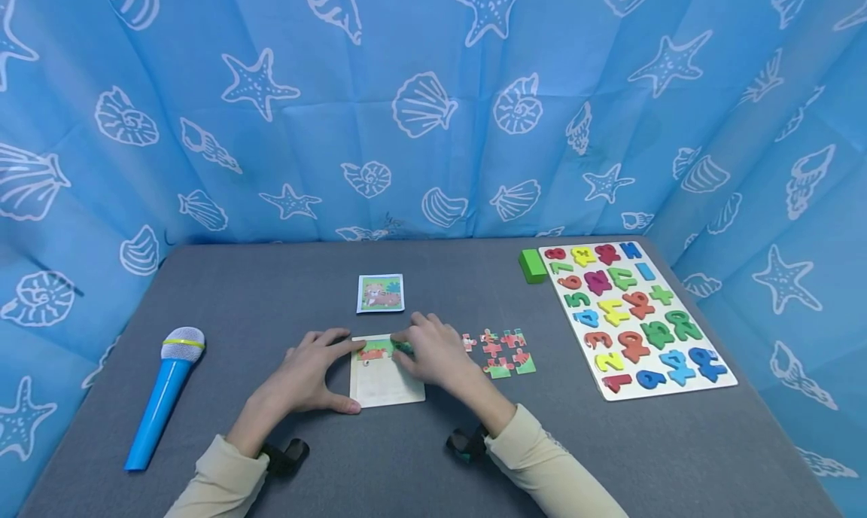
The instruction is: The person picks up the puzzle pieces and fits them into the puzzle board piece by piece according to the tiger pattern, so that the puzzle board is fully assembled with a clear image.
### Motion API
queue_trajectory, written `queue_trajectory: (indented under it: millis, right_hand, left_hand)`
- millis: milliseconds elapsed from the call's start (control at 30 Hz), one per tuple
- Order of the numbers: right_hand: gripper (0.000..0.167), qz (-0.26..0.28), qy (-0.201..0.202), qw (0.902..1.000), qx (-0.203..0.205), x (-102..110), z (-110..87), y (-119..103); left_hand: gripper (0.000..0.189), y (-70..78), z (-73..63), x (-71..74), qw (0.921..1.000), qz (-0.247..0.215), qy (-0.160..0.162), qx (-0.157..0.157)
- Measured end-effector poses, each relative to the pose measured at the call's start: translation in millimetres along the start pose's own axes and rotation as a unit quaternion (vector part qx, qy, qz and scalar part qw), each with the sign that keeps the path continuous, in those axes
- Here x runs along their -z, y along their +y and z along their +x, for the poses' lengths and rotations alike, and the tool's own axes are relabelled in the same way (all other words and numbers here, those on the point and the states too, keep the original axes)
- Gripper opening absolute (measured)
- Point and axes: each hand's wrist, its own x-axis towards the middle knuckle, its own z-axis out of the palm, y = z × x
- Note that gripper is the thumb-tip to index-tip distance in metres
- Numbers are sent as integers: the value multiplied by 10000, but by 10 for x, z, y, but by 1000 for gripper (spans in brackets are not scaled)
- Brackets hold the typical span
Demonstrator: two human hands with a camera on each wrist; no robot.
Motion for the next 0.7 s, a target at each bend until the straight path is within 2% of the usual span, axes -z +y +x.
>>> queue_trajectory:
  millis: [333, 700]
  right_hand:
    - [27, 13, 213, 9997, 81, 3, -29, 21]
    - [25, 129, 213, 9997, -18, -5, -10, 33]
  left_hand:
    - [103, -10, 9, -8, 10000, 31, 16, 5]
    - [102, -5, 1, -12, 10000, -20, -7, 5]
